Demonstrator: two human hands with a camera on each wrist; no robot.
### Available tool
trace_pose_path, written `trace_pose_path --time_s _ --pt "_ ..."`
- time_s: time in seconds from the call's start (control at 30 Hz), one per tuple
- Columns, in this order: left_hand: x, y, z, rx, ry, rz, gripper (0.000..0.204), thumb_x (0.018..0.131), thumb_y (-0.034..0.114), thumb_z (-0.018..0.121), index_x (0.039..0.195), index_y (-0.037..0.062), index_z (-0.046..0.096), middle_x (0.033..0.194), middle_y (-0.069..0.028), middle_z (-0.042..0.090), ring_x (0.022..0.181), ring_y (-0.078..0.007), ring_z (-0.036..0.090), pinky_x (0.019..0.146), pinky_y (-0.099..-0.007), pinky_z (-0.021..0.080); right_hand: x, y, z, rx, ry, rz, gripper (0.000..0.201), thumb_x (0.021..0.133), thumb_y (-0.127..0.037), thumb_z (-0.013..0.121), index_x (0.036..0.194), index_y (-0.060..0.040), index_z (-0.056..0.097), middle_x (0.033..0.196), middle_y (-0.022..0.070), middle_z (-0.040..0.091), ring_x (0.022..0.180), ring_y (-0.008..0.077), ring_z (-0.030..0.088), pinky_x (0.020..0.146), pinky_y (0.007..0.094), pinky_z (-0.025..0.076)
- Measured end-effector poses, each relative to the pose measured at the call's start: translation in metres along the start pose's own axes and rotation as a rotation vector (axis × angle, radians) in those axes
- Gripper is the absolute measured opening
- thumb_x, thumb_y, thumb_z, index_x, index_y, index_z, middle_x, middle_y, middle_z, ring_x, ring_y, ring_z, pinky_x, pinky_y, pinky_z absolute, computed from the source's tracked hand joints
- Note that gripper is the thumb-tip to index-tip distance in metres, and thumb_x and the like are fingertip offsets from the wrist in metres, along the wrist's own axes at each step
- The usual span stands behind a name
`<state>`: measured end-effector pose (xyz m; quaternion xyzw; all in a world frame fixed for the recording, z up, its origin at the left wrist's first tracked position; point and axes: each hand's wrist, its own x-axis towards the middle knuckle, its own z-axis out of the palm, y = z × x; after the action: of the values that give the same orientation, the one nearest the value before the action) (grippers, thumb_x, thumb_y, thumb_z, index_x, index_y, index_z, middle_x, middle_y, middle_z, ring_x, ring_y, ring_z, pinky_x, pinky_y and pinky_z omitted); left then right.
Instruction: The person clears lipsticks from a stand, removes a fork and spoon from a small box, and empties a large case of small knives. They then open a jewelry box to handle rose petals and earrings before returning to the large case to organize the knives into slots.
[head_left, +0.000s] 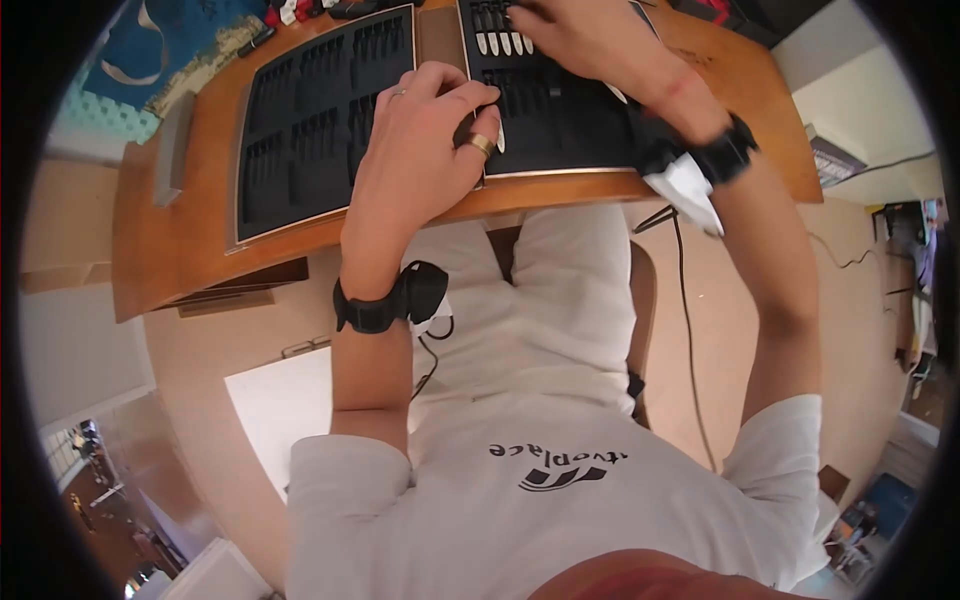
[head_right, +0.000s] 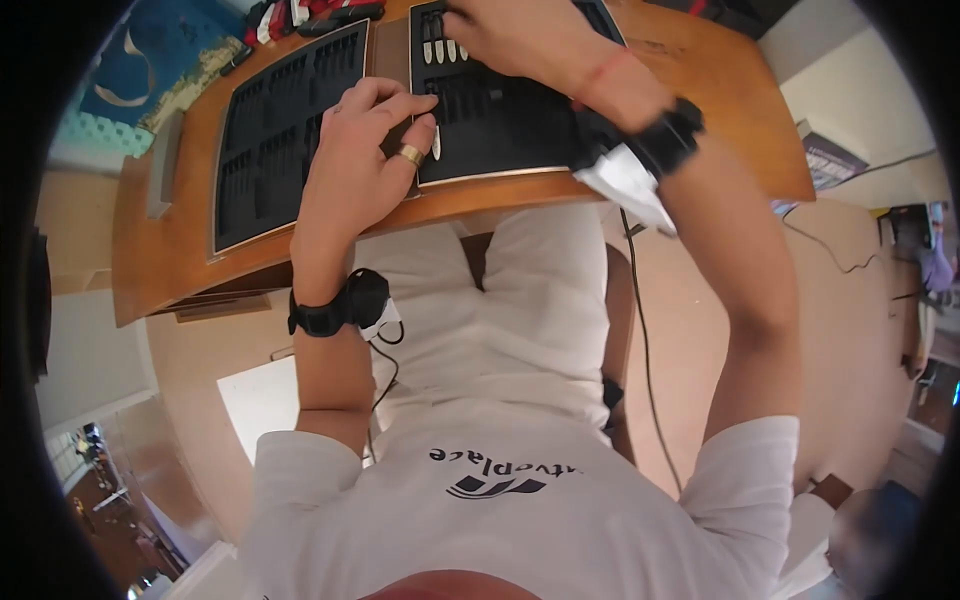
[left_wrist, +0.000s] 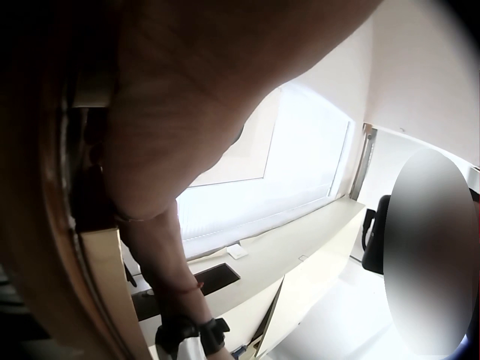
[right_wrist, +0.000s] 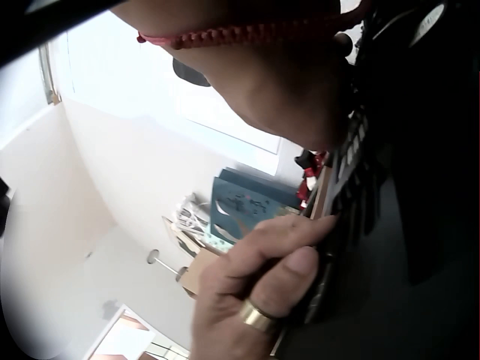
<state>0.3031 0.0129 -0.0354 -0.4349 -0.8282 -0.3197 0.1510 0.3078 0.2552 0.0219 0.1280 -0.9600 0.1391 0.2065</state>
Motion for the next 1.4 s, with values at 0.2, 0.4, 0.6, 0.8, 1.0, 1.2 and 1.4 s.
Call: trace_pose_path --time_s 0.2,0.4,0.6,0.8,1.0,1.2,1.4 --pt "0.001 0.005 0.001 -0.004 0.028 -0.041 0.026 0.099 0.014 0.072 0.122 0.0039 0.076 0.115 -0.0108 0.069 0.112 -0.0321 0.066 0.105 -0.0447 0.048 -0.038 -0.015 -0.007 0.372 0.017 -0.018 0.018 0.104 -0.013 0.072 0.117 -0.0004 0.076 0.098 0.0125 0.072 0.087 0.025 0.068 0.082 0.0318 0.054" --pt "0.003 0.007 0.0 -0.1 -0.003 -0.119 0.034 0.104 0.018 0.067 0.137 0.0083 0.071 0.137 -0.0149 0.068 0.126 -0.0362 0.064 0.112 -0.0458 0.044 -0.067 -0.021 0.014 0.236 0.034 -0.276 0.03 0.089 -0.001 0.078 0.118 0.0011 0.077 0.106 0.0127 0.071 0.096 0.0329 0.068 0.084 0.0408 0.057" --pt "0.003 0.01 -0.002 0.103 -0.134 -0.049 0.04 0.103 0.018 0.064 0.141 0.01 0.074 0.151 -0.0126 0.064 0.137 -0.034 0.06 0.118 -0.0471 0.039 -0.073 -0.034 0.003 0.12 -0.071 -0.284 0.044 0.083 -0.018 0.085 0.122 0.0003 0.075 0.12 0.0118 0.069 0.108 0.0322 0.065 0.089 0.043 0.055" --pt "0.008 0.014 -0.004 0.118 -0.161 -0.083 0.037 0.101 0.016 0.066 0.135 0.01 0.077 0.154 -0.0115 0.063 0.137 -0.0329 0.06 0.119 -0.0486 0.039 -0.1 -0.053 -0.01 0.128 -0.2 -0.159 0.064 0.083 -0.043 0.087 0.126 0.0023 0.074 0.138 0.0183 0.067 0.125 0.0395 0.064 0.099 0.0487 0.053" --pt "0.01 0.014 0.0 0.076 -0.15 -0.061 0.036 0.098 0.016 0.071 0.132 0.0091 0.078 0.152 -0.0138 0.064 0.131 -0.0343 0.064 0.117 -0.0509 0.041 -0.109 -0.054 -0.002 0.122 -0.153 -0.097 0.057 0.086 -0.041 0.086 0.125 -0.0008 0.074 0.138 0.0168 0.065 0.128 0.0375 0.062 0.1 0.0468 0.051" --pt "0.008 0.011 0.001 0.055 -0.117 -0.048 0.035 0.094 0.019 0.076 0.127 0.0083 0.08 0.15 -0.0141 0.065 0.13 -0.0363 0.065 0.115 -0.0515 0.044 -0.093 -0.037 -0.007 0.168 -0.022 -0.151 0.044 0.088 -0.026 0.083 0.123 -0.0016 0.073 0.129 0.0146 0.066 0.121 0.0358 0.063 0.096 0.0449 0.052" --pt "0.015 0.015 -0.003 0.055 -0.163 -0.061 0.038 0.087 0.025 0.082 0.122 0.0078 0.08 0.152 -0.0134 0.064 0.131 -0.0354 0.064 0.117 -0.0506 0.041 -0.034 -0.013 -0.001 -0.167 -0.039 -0.101 0.025 0.087 -0.003 0.076 0.111 -0.001 0.071 0.104 0.0106 0.063 0.096 0.0325 0.064 0.087 0.0425 0.055"
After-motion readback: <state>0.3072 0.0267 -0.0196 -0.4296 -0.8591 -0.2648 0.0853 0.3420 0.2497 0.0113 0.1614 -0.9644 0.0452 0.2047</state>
